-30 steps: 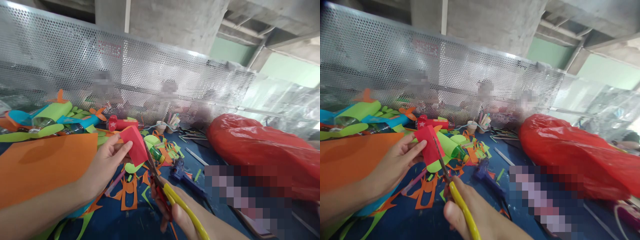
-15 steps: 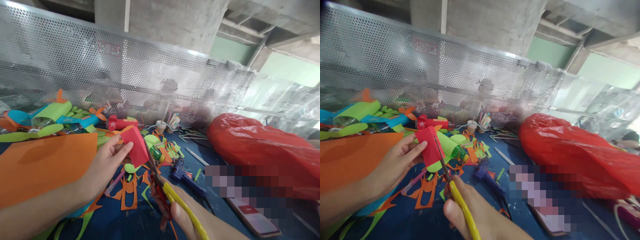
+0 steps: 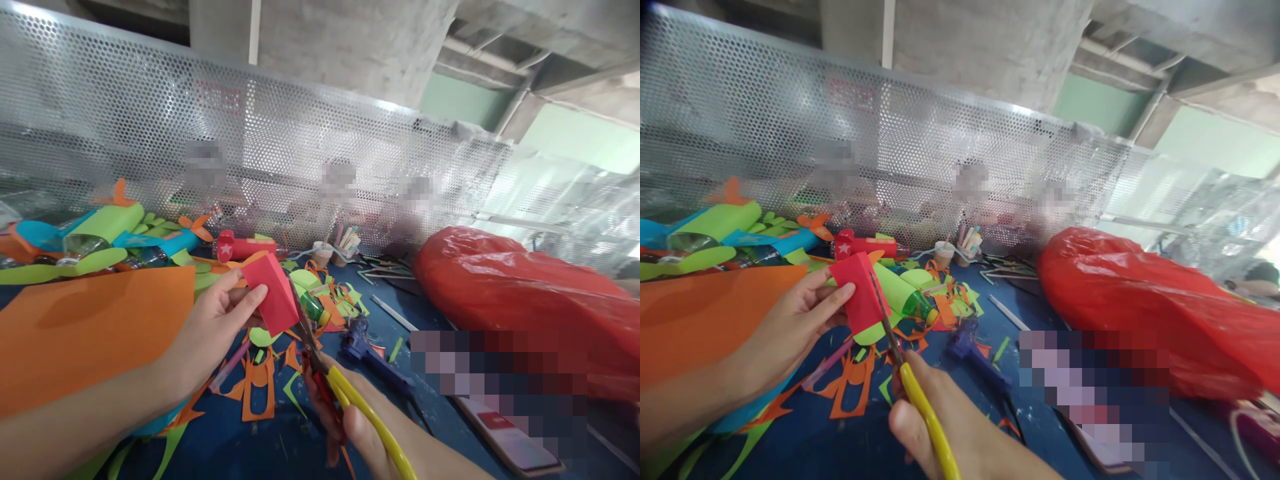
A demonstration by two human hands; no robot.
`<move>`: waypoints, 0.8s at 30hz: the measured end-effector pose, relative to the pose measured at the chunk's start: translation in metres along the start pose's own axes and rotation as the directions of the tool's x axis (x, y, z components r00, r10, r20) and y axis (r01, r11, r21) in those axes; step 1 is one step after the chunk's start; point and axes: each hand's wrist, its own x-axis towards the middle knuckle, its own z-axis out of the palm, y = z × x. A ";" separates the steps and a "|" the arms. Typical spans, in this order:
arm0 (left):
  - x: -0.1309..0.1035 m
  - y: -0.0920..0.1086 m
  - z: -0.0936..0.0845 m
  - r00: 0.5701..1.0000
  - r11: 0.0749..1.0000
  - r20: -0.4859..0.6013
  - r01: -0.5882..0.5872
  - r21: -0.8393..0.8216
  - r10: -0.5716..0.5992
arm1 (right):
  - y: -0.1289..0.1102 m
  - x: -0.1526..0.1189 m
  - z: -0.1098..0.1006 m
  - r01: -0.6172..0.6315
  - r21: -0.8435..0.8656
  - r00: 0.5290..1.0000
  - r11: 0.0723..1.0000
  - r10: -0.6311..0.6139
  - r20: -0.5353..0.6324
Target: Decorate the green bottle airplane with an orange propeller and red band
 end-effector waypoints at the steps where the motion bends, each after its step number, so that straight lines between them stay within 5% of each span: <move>1: 0.000 0.000 0.000 1.000 1.000 0.001 0.000 0.000 0.000 | 0.001 0.000 0.000 0.001 0.010 1.000 1.000 -0.001 0.010; 24: -0.001 0.005 0.003 1.000 1.000 -0.002 0.008 0.024 -0.008 | 0.003 0.006 0.003 0.042 -0.021 0.998 0.999 -0.042 -0.043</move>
